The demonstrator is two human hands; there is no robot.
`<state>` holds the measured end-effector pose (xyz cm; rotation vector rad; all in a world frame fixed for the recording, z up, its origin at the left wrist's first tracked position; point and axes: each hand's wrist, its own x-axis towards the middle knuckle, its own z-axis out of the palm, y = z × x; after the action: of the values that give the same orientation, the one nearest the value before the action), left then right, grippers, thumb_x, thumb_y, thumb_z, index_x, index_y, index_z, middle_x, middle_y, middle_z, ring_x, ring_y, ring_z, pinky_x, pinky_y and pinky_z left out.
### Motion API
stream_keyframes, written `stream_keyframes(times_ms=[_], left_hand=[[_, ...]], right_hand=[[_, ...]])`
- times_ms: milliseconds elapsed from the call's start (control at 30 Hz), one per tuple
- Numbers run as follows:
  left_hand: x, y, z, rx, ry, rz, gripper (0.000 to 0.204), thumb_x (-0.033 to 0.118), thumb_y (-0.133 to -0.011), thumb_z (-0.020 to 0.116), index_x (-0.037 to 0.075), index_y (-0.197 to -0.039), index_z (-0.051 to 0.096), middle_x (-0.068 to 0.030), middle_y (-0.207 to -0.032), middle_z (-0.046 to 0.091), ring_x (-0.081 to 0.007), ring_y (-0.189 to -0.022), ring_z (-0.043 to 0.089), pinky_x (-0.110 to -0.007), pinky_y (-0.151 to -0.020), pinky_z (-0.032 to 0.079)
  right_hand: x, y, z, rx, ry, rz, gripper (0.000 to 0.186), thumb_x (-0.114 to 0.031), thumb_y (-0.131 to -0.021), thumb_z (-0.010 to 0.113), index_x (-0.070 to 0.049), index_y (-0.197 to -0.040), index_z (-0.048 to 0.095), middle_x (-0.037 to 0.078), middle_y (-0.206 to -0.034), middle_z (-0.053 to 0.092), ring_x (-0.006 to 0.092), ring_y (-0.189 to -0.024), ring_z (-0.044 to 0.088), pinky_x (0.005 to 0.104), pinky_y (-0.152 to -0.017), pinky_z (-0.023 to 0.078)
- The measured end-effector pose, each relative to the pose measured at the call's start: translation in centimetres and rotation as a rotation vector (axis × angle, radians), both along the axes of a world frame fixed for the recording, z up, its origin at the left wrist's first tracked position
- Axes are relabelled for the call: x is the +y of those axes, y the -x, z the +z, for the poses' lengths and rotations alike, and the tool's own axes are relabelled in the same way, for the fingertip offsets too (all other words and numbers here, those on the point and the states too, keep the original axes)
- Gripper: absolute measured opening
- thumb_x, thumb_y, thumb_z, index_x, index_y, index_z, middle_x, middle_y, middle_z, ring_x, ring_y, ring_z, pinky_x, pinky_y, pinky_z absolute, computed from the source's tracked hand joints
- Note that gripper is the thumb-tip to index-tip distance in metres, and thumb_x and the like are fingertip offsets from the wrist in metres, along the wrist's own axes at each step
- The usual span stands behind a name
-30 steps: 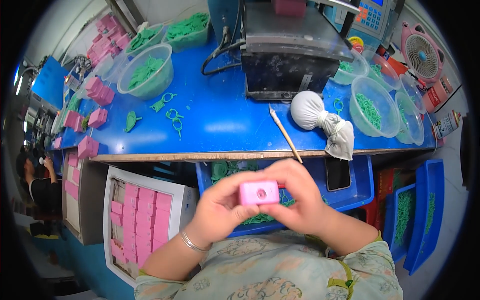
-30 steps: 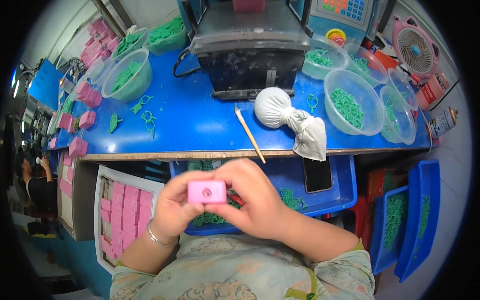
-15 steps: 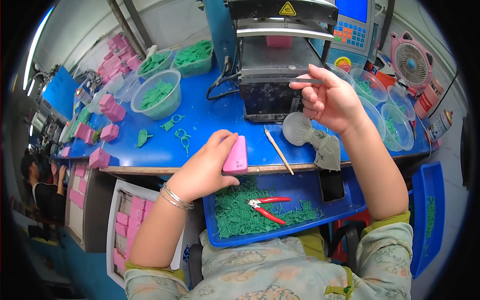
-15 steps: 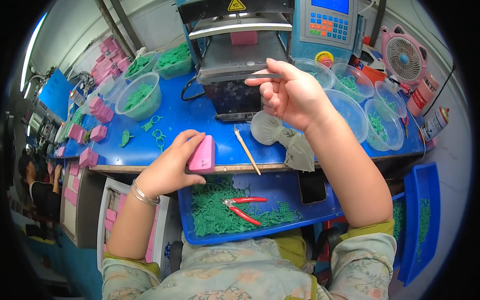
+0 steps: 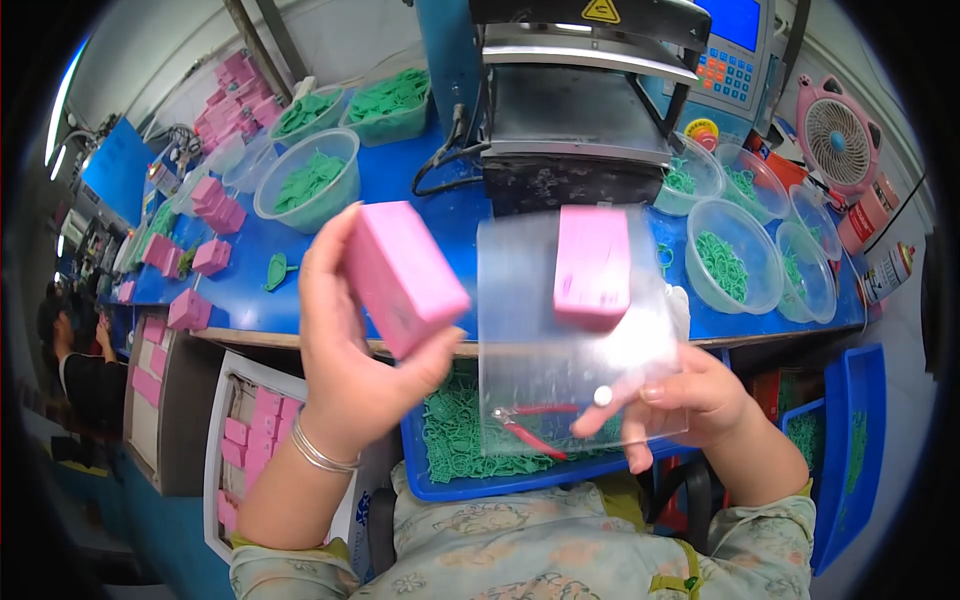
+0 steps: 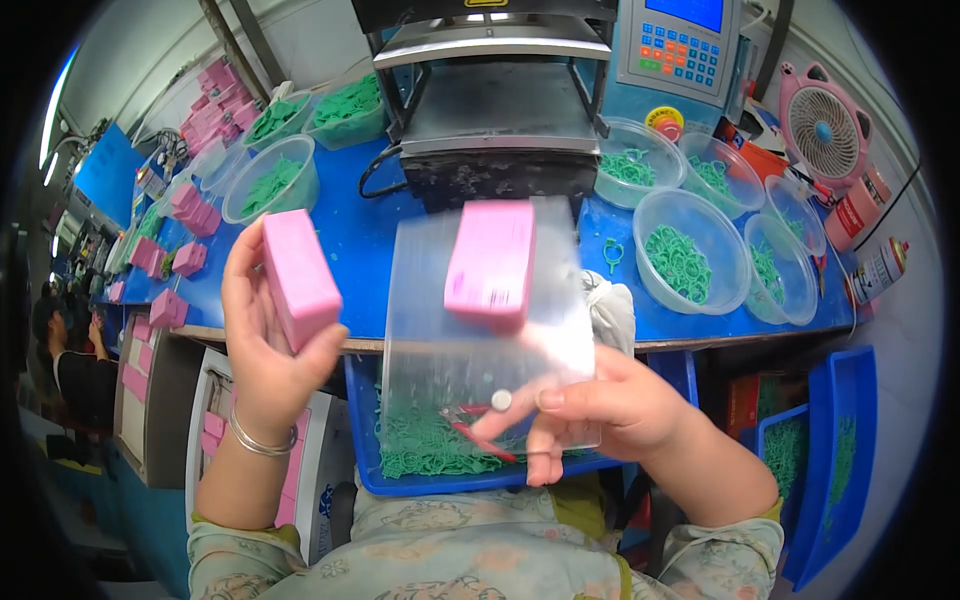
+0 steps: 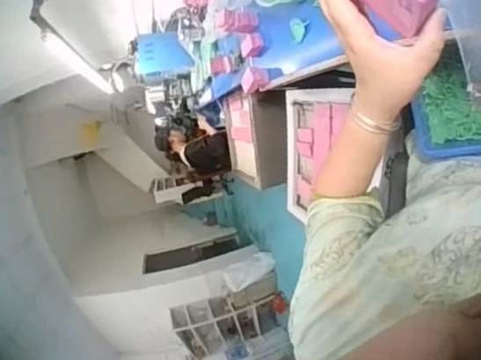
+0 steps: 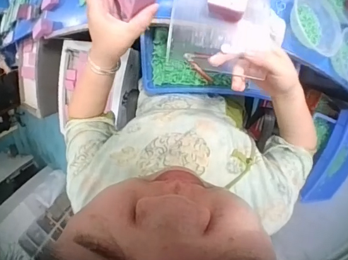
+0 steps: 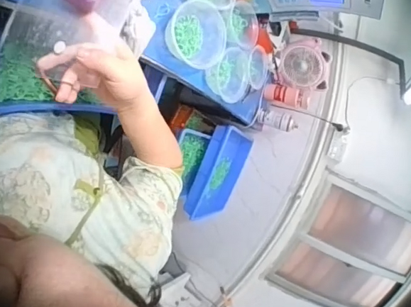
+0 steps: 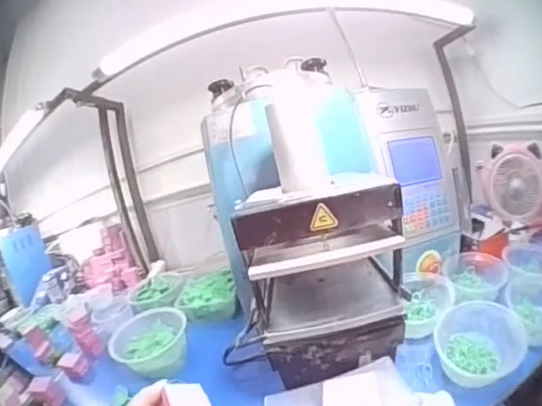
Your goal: The recorder removes green wax jewelry models from pink rubber molds and organizes them into trays and containers.
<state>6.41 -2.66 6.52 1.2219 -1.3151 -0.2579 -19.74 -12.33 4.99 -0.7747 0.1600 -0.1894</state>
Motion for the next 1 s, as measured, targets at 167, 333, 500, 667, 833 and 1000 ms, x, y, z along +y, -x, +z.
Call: stream_keyframes(times_ms=[167, 333, 500, 667, 833, 1000], left_hand=[[-0.8, 1.9, 0.8, -0.516, -0.189, -0.270, 0.081, 0.017, -0.052, 0.079, 0.000, -0.123, 0.043, -0.0165, -0.119, 0.047, -0.0305, -0.112, 0.045, -0.037, -0.097, 0.035], [-3.2, -0.6, -1.2, -0.553, -0.359, -0.122, 0.074, 0.016, -0.059, 0.077, -0.001, -0.122, 0.041, -0.0181, -0.115, 0.046, -0.0331, -0.109, 0.046, -0.036, -0.095, 0.038], [-1.6, -0.3, -1.8, -0.264, -0.202, -0.124, 0.063, 0.020, -0.057, 0.078, 0.004, -0.110, 0.050, -0.0165, -0.117, 0.047, -0.0331, -0.113, 0.044, -0.040, -0.097, 0.035], [2.4, 1.5, -0.2, -0.739, -0.076, -0.146, 0.043, 0.022, -0.059, 0.076, 0.016, -0.097, 0.057, -0.0115, -0.120, 0.048, -0.0332, -0.116, 0.043, -0.053, -0.097, 0.030], [3.1, 1.7, -0.9, -0.720, 0.109, -0.155, 0.031, 0.019, -0.065, 0.073, 0.023, -0.092, 0.059, -0.0068, -0.119, 0.049, -0.0315, -0.113, 0.046, -0.058, -0.097, 0.032], [3.2, 1.8, -1.9, -0.635, 0.239, -0.135, 0.029, 0.015, -0.066, 0.071, 0.023, -0.091, 0.059, -0.0058, -0.113, 0.051, -0.0295, -0.110, 0.047, -0.056, -0.097, 0.036]], right_hand=[[1.1, -1.4, -2.3, 0.133, -0.133, 0.256, 0.065, -0.011, -0.090, 0.046, -0.007, -0.142, 0.007, 0.027, -0.110, 0.055, 0.0248, -0.072, 0.065, 0.0313, -0.068, 0.053], [3.3, -2.0, -4.1, 0.111, -0.254, 0.390, 0.067, -0.017, -0.092, 0.046, -0.009, -0.143, 0.003, 0.025, -0.112, 0.055, 0.0249, -0.075, 0.065, 0.0314, -0.069, 0.052], [4.4, -1.9, -4.9, 0.116, -0.298, 0.440, 0.066, -0.015, -0.093, 0.045, -0.012, -0.144, 0.003, 0.023, -0.115, 0.054, 0.0241, -0.085, 0.063, 0.0298, -0.072, 0.051], [4.4, -1.8, -5.8, 0.114, 0.055, 0.305, 0.059, -0.012, -0.093, 0.045, -0.010, -0.143, 0.013, 0.019, -0.121, 0.051, 0.0207, -0.093, 0.061, 0.0282, -0.073, 0.050], [5.0, -2.3, -7.0, 0.089, 0.298, 0.138, 0.037, -0.008, -0.091, 0.048, -0.002, -0.127, 0.040, 0.013, -0.114, 0.055, 0.0167, -0.098, 0.058, 0.0278, -0.074, 0.050], [5.3, -2.0, -7.9, 0.109, 0.395, 0.096, 0.030, -0.008, -0.090, 0.049, 0.000, -0.119, 0.048, 0.010, -0.103, 0.059, 0.0143, -0.092, 0.058, 0.0264, -0.072, 0.050]])
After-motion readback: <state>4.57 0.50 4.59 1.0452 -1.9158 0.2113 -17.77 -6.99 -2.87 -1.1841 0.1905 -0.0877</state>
